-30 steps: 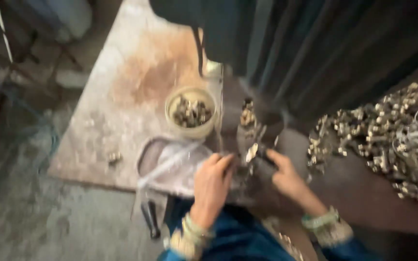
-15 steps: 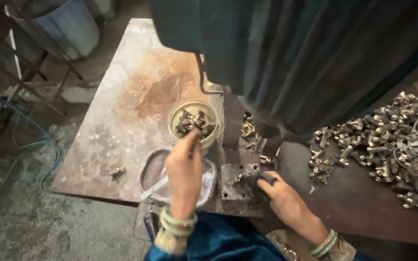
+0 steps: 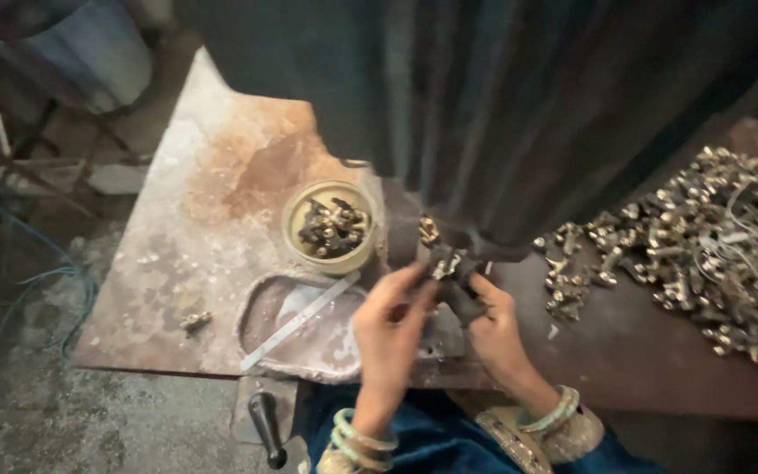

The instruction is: The person sits at a bench machine and repeatedly picks up small metal fittings from a pile on the worktable, places each fitting under the machine head, operates the machine on it, and drops the processed fitting into a bowl, working through the pile one piece at a time.

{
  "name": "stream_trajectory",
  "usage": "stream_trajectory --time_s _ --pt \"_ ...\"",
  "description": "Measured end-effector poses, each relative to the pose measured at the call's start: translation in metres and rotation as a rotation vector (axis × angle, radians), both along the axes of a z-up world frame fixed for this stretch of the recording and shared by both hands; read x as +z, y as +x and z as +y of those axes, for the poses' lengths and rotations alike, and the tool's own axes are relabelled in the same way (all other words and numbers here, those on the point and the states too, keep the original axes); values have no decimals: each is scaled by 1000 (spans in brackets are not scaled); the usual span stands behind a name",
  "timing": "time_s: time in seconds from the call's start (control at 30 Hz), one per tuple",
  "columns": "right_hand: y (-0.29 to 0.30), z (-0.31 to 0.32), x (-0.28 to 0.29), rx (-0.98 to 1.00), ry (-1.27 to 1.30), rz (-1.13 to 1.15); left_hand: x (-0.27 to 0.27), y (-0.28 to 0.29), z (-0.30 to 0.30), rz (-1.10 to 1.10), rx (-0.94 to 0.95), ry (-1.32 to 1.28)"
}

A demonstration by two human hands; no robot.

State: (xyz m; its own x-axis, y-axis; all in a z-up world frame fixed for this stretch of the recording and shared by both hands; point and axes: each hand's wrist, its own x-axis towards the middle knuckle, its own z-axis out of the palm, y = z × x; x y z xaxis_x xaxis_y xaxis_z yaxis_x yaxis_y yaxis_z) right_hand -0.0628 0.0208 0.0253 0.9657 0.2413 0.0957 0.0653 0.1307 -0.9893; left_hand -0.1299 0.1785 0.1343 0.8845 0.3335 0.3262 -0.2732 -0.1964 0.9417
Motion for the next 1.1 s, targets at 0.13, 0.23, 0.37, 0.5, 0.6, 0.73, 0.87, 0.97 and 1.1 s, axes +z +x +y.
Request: stream_trajectory --time_s 0.13,0.23,0.37,0.5,0.6,0.73,0.87,0.97,1.1 --pt "26 -27 -50 14 -6 -123 -41 -15 -11 77 38 76" --pt "17 -24 -22 92 -64 -85 -109 -17 -61 148 -242 394" --pt "10 -16 -15 81 -221 -85 -223 59 -149 -123 -154 723" --pt "10 -9 -17 66 -221 -74 -119 101 -162 -77 -379 733" --pt "12 -7 -31 101 2 47 -134 106 -163 153 -467 756" --pt "14 -11 -20 49 -203 -39 -193 67 -137 305 -430 -176" --pt "23 -13 27 199 -176 -17 -123 -19 -95 872 -579 -1196" --pt "41 -19 54 472 0 60 -135 -54 -74 986 -536 -1148" --pt "53 -23 77 642 -6 17 -81 -62 -57 753 -474 -769"
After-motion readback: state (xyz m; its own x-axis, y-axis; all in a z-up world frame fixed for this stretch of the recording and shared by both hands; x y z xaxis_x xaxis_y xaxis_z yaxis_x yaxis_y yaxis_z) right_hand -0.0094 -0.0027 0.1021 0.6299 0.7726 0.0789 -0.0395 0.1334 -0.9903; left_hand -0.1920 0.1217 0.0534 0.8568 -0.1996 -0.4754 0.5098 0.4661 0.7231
